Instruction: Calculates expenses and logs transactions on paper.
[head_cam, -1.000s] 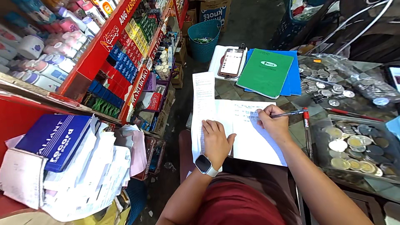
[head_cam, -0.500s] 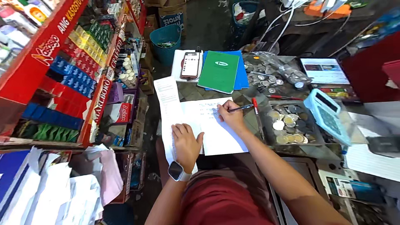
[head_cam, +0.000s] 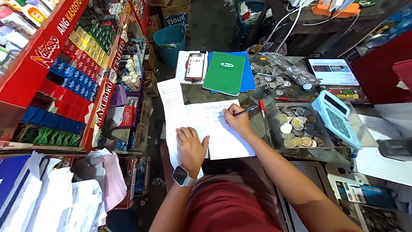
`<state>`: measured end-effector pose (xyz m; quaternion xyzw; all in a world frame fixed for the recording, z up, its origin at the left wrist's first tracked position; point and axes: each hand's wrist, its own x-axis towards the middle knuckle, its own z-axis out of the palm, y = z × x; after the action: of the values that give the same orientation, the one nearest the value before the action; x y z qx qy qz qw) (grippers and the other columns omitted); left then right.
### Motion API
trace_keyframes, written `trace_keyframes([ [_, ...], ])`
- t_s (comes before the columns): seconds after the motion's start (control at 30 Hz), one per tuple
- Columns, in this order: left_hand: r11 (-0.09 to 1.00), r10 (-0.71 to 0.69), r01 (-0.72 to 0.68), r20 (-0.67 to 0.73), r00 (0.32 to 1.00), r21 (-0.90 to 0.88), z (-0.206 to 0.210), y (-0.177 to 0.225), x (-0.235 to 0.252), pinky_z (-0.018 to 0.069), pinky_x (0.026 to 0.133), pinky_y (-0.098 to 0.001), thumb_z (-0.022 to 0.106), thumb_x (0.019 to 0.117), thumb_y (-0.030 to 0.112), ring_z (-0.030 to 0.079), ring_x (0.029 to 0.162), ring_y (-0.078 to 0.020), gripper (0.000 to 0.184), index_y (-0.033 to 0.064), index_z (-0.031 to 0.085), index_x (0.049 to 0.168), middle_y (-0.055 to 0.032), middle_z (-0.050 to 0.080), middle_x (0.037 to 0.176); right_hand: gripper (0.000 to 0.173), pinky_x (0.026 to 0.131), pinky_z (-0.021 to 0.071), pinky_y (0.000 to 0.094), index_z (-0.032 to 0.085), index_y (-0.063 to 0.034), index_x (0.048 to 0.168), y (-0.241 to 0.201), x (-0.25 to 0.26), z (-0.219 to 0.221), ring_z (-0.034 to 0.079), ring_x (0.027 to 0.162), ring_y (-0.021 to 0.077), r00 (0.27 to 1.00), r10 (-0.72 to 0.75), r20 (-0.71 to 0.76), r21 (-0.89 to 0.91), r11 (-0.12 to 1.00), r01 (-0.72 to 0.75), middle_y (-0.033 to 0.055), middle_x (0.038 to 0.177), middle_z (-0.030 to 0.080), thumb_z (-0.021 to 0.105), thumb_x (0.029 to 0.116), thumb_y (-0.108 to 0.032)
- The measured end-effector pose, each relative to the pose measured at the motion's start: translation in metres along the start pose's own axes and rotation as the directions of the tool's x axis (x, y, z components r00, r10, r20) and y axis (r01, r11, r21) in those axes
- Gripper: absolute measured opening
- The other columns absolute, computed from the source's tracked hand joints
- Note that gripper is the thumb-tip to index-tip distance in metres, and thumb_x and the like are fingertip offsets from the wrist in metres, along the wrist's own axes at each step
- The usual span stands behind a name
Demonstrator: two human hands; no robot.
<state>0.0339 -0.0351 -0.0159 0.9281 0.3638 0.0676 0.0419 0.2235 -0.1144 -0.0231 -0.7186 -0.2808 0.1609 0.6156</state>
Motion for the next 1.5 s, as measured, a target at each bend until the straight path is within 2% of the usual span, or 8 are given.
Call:
trace_keyframes([
  [0.17,1.0,0.0,0.0,-0.007,1.0,-0.001,0.001,0.0,0.0,0.0453,0.104,-0.0609,0.048,0.0956,0.065,0.053,0.127,-0.0581,0.084,-0.0109,0.062,0.128,-0.0399,0.057,0.132,0.03,0.049,0.0434,0.0165,0.045,-0.0101,0.068,0.006,0.001,0.0,0.048,0.047,0.0004,0.998,-0.048,0.033,-0.068,0.996,0.05,-0.0058,0.055,0.046,0.06,0.0922,-0.001],
  [0.27,1.0,-0.002,0.003,-0.015,1.0,0.013,0.002,0.0,0.0,0.0458,0.103,-0.0601,0.047,0.0958,0.065,0.053,0.127,-0.0576,0.084,-0.0105,0.062,0.128,-0.0398,0.057,0.132,0.03,0.048,0.0453,0.0168,0.045,-0.0094,0.069,0.005,0.002,0.0,0.05,0.047,0.0006,0.999,-0.041,0.012,-0.048,0.998,0.041,-0.0049,0.055,0.05,0.06,0.0938,-0.001],
  [0.53,1.0,-0.005,0.005,-0.012,1.0,0.02,0.002,-0.001,0.0,0.0456,0.104,-0.0599,0.046,0.0957,0.066,0.053,0.127,-0.0576,0.084,-0.0103,0.062,0.127,-0.0387,0.058,0.131,0.032,0.05,0.0415,0.0141,0.043,-0.0111,0.068,0.01,0.002,0.002,0.045,0.048,-0.0017,0.993,-0.118,0.007,-0.072,0.99,0.119,-0.0073,0.055,0.044,0.06,0.0925,-0.001],
  [0.97,1.0,-0.008,0.008,0.015,1.0,-0.002,-0.001,0.0,0.0,0.0448,0.105,-0.0594,0.047,0.0961,0.065,0.053,0.129,-0.0564,0.083,-0.0102,0.062,0.129,-0.0387,0.057,0.133,0.031,0.049,0.0391,0.0156,0.043,-0.0113,0.067,0.012,0.002,0.0,0.043,0.048,-0.0007,0.994,-0.108,-0.029,-0.13,0.986,0.103,-0.007,0.055,0.041,0.059,0.0926,-0.003],
  [1.07,1.0,-0.023,0.023,0.03,0.999,-0.021,-0.001,0.002,-0.001,0.0435,0.107,-0.0595,0.046,0.0971,0.064,0.051,0.131,-0.0555,0.082,-0.0099,0.061,0.131,-0.0374,0.056,0.135,0.028,0.051,0.0399,0.0165,0.045,-0.0105,0.069,0.016,0.004,-0.003,0.044,0.05,-0.0009,0.992,-0.129,-0.012,-0.137,0.983,0.126,-0.0071,0.058,0.043,0.059,0.0934,-0.006],
  [1.2,0.999,-0.034,0.037,0.065,0.997,-0.04,-0.004,0.007,0.002,0.0424,0.109,-0.0589,0.048,0.0976,0.062,0.049,0.133,-0.0557,0.081,-0.0106,0.059,0.133,-0.0381,0.054,0.138,0.028,0.051,0.0349,0.0149,0.044,-0.0099,0.07,0.017,0.006,-0.008,0.039,0.051,-0.0023,0.988,-0.148,0.042,-0.183,0.971,0.154,-0.0078,0.058,0.039,0.056,0.0948,-0.008],
  [1.4,0.999,-0.03,0.032,0.073,0.997,-0.028,-0.005,0.011,0.003,0.0416,0.109,-0.0584,0.047,0.0978,0.062,0.049,0.133,-0.0558,0.082,-0.0105,0.059,0.133,-0.0377,0.054,0.138,0.027,0.049,0.0464,0.0133,0.046,-0.0115,0.072,0.013,0.008,-0.018,0.05,0.049,-0.0038,0.996,-0.074,0.053,-0.092,0.993,0.078,-0.0094,0.059,0.048,0.062,0.094,-0.007],
  [1.5,0.999,-0.029,0.031,0.052,0.998,-0.036,-0.004,0.01,0.002,0.0421,0.109,-0.0589,0.048,0.097,0.062,0.05,0.131,-0.056,0.081,-0.0104,0.06,0.131,-0.038,0.055,0.136,0.026,0.049,0.0469,0.0134,0.047,-0.0121,0.072,0.011,0.006,-0.017,0.052,0.048,-0.0034,0.998,-0.068,0.007,-0.057,0.996,0.069,-0.0098,0.058,0.051,0.059,0.0946,-0.005],
])
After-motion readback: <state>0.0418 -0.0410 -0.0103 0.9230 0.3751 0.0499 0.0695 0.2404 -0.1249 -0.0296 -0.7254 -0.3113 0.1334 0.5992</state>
